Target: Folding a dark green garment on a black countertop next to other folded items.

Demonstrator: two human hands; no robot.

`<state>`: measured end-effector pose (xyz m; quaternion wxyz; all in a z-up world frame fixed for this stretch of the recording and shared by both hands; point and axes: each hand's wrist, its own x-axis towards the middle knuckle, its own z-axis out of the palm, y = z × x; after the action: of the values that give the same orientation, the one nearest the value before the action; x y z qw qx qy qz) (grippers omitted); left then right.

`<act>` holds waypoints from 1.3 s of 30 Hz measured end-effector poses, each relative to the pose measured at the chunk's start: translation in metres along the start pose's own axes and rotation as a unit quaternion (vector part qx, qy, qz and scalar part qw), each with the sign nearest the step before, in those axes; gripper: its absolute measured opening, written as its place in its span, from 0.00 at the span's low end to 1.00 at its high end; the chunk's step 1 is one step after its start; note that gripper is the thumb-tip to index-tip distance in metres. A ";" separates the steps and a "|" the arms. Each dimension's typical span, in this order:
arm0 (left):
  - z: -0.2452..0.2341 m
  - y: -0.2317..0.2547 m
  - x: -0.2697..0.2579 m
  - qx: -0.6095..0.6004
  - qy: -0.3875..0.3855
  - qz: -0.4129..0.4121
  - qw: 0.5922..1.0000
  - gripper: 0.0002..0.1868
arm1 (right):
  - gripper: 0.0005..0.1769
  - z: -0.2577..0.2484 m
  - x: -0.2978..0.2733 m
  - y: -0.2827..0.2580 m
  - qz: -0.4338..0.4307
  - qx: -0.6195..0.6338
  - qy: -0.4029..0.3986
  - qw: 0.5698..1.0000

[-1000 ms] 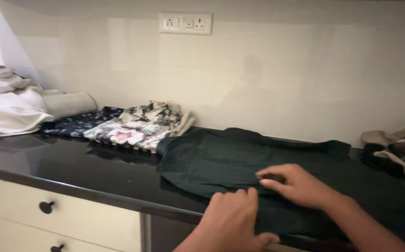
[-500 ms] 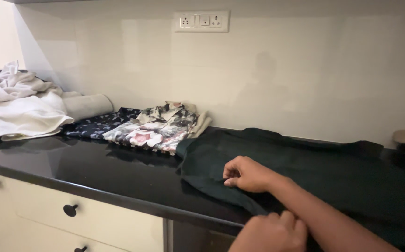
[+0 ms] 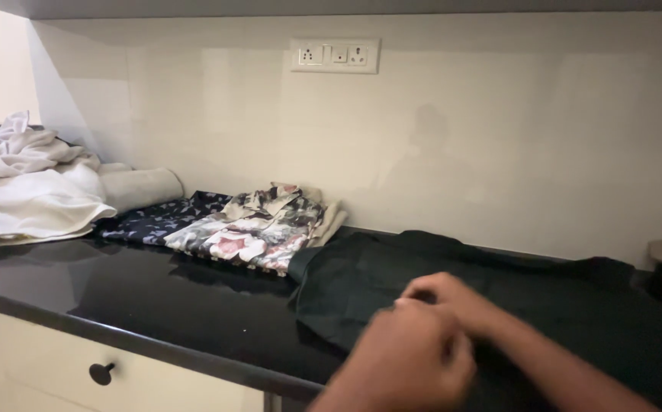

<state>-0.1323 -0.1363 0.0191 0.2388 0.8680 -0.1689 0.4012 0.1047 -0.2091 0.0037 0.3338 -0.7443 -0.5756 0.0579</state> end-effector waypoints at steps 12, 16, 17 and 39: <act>0.039 -0.192 0.118 0.196 -0.209 -0.225 0.931 0.17 | 0.26 -0.211 -0.085 0.198 0.404 -0.323 0.065 0.853; 0.072 -0.250 0.157 0.200 -0.268 -0.240 0.911 0.20 | 0.30 -0.246 -0.093 0.294 0.441 -0.320 0.107 0.832; 0.080 -0.264 0.162 0.212 -0.298 -0.235 0.901 0.21 | 0.34 -0.251 -0.096 0.324 0.454 -0.319 0.081 0.828; 0.094 -0.271 0.100 0.242 -0.286 -0.271 0.887 0.36 | 0.52 -0.285 -0.149 0.630 0.506 -0.403 -0.092 0.757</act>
<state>0.1192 0.0270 -0.0317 0.0617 0.9880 0.1143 0.0838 0.7049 -0.5372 -0.1758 -0.1293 -0.9838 -0.1136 0.0490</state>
